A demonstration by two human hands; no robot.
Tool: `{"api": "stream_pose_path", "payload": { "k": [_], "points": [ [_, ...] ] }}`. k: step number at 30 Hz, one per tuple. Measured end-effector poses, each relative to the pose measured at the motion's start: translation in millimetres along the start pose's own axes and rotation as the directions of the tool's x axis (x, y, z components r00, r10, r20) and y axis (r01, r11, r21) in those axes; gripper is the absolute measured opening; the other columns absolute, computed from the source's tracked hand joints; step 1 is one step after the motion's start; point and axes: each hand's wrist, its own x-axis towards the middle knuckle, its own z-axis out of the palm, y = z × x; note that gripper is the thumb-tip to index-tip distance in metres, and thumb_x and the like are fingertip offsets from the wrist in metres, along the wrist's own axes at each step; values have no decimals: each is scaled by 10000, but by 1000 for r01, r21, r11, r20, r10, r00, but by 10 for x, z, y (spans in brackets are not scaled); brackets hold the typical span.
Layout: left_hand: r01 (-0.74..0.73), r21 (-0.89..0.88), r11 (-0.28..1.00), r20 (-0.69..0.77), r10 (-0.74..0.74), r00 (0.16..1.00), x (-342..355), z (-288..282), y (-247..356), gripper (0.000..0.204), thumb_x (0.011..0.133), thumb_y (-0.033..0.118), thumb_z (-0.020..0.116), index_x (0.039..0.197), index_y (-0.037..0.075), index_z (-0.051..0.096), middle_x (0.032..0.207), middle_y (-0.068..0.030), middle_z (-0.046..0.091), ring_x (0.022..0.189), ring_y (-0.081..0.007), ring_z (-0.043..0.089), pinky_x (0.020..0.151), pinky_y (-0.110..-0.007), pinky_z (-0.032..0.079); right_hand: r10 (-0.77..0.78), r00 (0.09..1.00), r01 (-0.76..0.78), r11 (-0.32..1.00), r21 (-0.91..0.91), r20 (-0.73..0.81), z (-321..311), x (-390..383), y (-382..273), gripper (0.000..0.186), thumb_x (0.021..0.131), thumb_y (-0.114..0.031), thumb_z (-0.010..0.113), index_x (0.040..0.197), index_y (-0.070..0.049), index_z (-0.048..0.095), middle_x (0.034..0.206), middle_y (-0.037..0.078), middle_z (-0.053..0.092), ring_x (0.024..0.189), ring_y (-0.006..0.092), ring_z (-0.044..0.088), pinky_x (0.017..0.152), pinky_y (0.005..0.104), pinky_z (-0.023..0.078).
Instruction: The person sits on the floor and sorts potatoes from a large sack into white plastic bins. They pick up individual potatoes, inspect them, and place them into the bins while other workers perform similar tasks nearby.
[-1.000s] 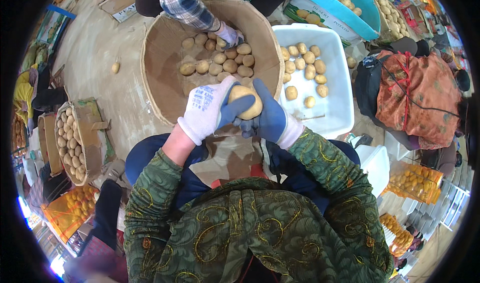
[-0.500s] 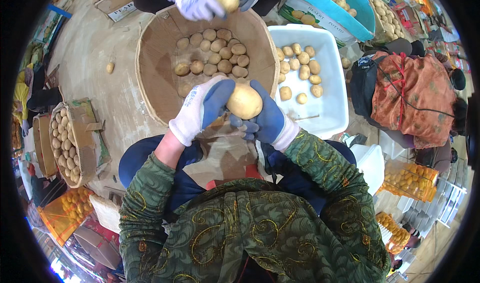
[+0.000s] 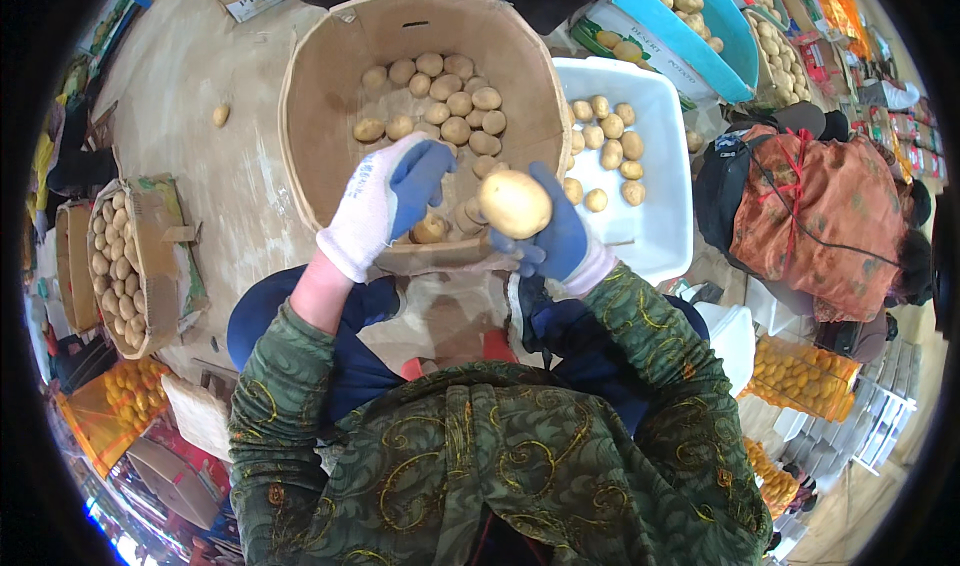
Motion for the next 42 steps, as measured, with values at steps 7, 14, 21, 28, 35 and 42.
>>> {"api": "stream_pose_path", "payload": {
  "k": [7, 14, 21, 28, 35, 42],
  "points": [
    [-87, 172, 981, -212, 123, 970, -162, -305, -5, 198, 1014, 173, 558, 1052, 34, 694, 764, -34, 624, 683, -107, 580, 640, -262, 479, -570, 660, -239, 458, -856, -489, -531, -655, -853, 727, 1047, -659, 394, 1084, -5, 710, 648, 60, 628, 435, 128, 529, 368, 279, 376],
    [-177, 129, 976, -229, 203, 952, -360, -495, 56, 217, 1025, 139, 520, 1085, 38, 703, 804, -32, 618, 712, -101, 576, 654, -254, 495, -714, 420, -584, 259, -769, -559, -875, -702, -1127, 586, 984, -576, 611, 975, -4, 737, 583, 26, 555, 479, 129, 497, 487, 314, 397],
    [-168, 138, 976, -194, 193, 962, -444, -646, 29, 180, 985, 95, 579, 1088, 8, 697, 880, -42, 632, 714, -102, 574, 663, -253, 496, -258, 944, -117, 313, -942, -203, -3, 836, -452, 283, 1040, -187, 587, 1249, -19, 677, 935, -14, 664, 794, 98, 589, 637, 220, 429],
    [-59, 38, 998, -197, 66, 978, -407, -707, 12, 188, 955, -17, 605, 1122, -29, 691, 902, -49, 645, 758, -83, 602, 661, -251, 516, 153, 963, -113, -524, -844, -224, -1370, 2542, 674, 547, 881, -369, 716, 1346, -109, 593, 1237, 227, 660, 1216, 425, 615, 992, 502, 510],
    [-40, 96, 995, -223, 61, 973, -360, -722, -175, 168, 977, -3, 595, 1094, -6, 715, 893, -52, 671, 754, -103, 646, 671, -255, 533, 215, 937, -106, -577, -810, -276, -1931, 2808, 1063, 685, 801, -303, 773, 1420, -105, 555, 1389, 263, 552, 1267, 443, 587, 1016, 493, 514],
    [11, 78, 997, -285, 12, 958, -335, -820, -145, 154, 980, 14, 590, 1085, -3, 702, 896, -60, 676, 782, -102, 634, 692, -251, 517, 134, 986, -31, -445, -895, -100, -1285, 2509, 388, 679, 702, -447, 916, 1216, -111, 626, 1145, 221, 673, 1086, 435, 639, 913, 483, 533]
  ]
}}
